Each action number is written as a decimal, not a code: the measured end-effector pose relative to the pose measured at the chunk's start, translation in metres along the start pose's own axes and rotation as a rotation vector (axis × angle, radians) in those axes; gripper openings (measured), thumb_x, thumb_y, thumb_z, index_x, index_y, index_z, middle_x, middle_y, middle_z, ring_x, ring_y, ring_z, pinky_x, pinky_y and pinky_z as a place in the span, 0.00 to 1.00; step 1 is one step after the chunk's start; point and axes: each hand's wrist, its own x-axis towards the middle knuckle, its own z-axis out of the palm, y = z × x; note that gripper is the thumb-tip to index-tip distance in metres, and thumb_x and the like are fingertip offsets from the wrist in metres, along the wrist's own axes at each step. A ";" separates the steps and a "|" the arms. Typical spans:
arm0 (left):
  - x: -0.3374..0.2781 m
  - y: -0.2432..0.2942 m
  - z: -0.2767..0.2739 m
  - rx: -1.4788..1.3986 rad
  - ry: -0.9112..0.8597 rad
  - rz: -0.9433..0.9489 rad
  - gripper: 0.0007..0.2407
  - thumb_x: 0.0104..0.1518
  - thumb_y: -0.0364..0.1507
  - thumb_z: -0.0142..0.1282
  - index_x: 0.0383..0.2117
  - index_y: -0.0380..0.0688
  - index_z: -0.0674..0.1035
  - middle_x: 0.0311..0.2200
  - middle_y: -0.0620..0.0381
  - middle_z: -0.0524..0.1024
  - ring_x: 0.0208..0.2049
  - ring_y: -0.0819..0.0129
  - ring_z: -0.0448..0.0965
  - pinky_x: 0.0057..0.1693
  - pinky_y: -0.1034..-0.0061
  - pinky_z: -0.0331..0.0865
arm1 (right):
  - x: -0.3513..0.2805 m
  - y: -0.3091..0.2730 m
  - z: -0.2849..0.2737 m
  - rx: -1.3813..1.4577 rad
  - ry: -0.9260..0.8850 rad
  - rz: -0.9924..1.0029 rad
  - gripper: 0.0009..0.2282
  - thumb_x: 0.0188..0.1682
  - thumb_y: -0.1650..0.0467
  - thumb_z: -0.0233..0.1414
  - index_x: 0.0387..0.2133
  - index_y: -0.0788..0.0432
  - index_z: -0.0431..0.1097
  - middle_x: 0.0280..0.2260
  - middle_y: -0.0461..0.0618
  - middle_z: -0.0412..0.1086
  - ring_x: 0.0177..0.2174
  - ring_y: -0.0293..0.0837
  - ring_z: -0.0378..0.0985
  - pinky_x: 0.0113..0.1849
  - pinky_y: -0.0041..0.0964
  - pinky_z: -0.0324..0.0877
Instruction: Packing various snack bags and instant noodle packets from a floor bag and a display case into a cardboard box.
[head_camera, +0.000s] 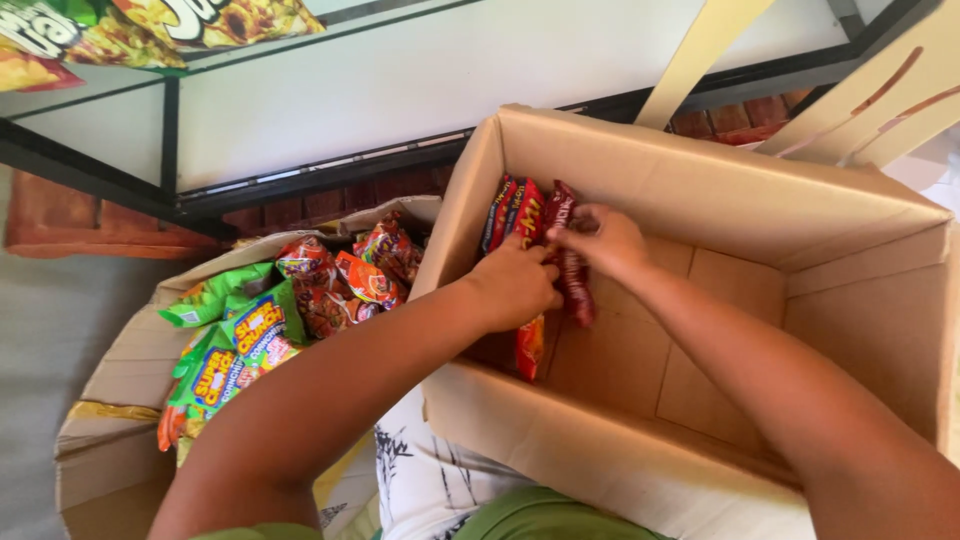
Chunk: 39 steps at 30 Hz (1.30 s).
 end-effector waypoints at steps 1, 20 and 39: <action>-0.004 -0.003 0.004 -0.051 0.030 -0.032 0.11 0.59 0.32 0.49 0.39 0.62 0.86 0.48 0.56 0.77 0.56 0.55 0.71 0.58 0.43 0.61 | 0.000 0.004 0.014 0.119 0.024 -0.070 0.33 0.37 0.50 0.63 0.51 0.60 0.70 0.39 0.60 0.78 0.40 0.55 0.83 0.44 0.45 0.75; 0.007 -0.001 0.009 -0.087 -0.042 -0.216 0.12 0.61 0.35 0.48 0.48 0.65 0.82 0.52 0.51 0.74 0.55 0.50 0.73 0.56 0.48 0.62 | -0.063 -0.034 -0.001 -0.336 -0.325 0.088 0.44 0.32 0.54 0.65 0.67 0.36 0.52 0.56 0.58 0.64 0.51 0.59 0.73 0.50 0.51 0.70; 0.006 -0.001 -0.002 -0.221 -0.198 -0.223 0.14 0.67 0.38 0.40 0.52 0.74 0.80 0.53 0.53 0.76 0.58 0.52 0.73 0.62 0.48 0.59 | 0.018 0.076 0.058 0.516 -0.112 -0.239 0.45 0.46 0.74 0.58 0.72 0.59 0.31 0.65 0.64 0.54 0.61 0.58 0.58 0.57 0.48 0.57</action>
